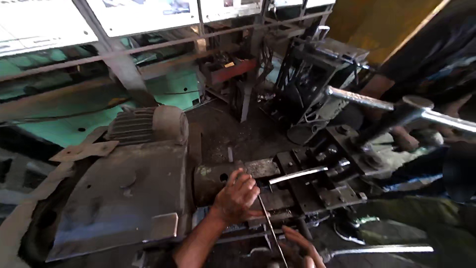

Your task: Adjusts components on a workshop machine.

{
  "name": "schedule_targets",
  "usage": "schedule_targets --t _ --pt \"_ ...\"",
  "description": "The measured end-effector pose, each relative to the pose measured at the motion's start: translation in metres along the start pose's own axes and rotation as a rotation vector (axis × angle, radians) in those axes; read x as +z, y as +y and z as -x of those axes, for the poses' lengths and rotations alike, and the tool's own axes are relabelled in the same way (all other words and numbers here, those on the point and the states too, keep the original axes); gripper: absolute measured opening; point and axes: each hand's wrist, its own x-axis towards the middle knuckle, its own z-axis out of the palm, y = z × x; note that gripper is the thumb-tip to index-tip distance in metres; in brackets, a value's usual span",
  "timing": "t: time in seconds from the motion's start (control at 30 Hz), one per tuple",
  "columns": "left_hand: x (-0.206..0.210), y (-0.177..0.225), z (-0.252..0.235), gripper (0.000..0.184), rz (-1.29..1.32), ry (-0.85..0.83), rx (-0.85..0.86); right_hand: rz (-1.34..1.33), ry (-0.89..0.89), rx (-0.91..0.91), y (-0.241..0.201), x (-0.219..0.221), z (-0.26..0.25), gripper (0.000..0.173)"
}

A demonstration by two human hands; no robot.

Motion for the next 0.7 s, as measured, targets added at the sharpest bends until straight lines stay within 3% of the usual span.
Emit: schedule_targets --t 0.17,0.47,0.7 --pt "0.006 -0.001 -0.002 0.079 0.031 0.044 0.013 -0.061 0.019 0.024 -0.017 0.001 -0.003 0.072" --pt "0.002 -0.005 -0.015 0.098 0.066 -0.041 -0.009 -0.133 0.084 0.086 -0.037 0.009 -0.016 0.08" --pt "-0.006 -0.008 -0.026 0.099 0.168 -0.073 -0.144 -0.134 0.062 0.185 -0.079 0.02 -0.033 0.067"
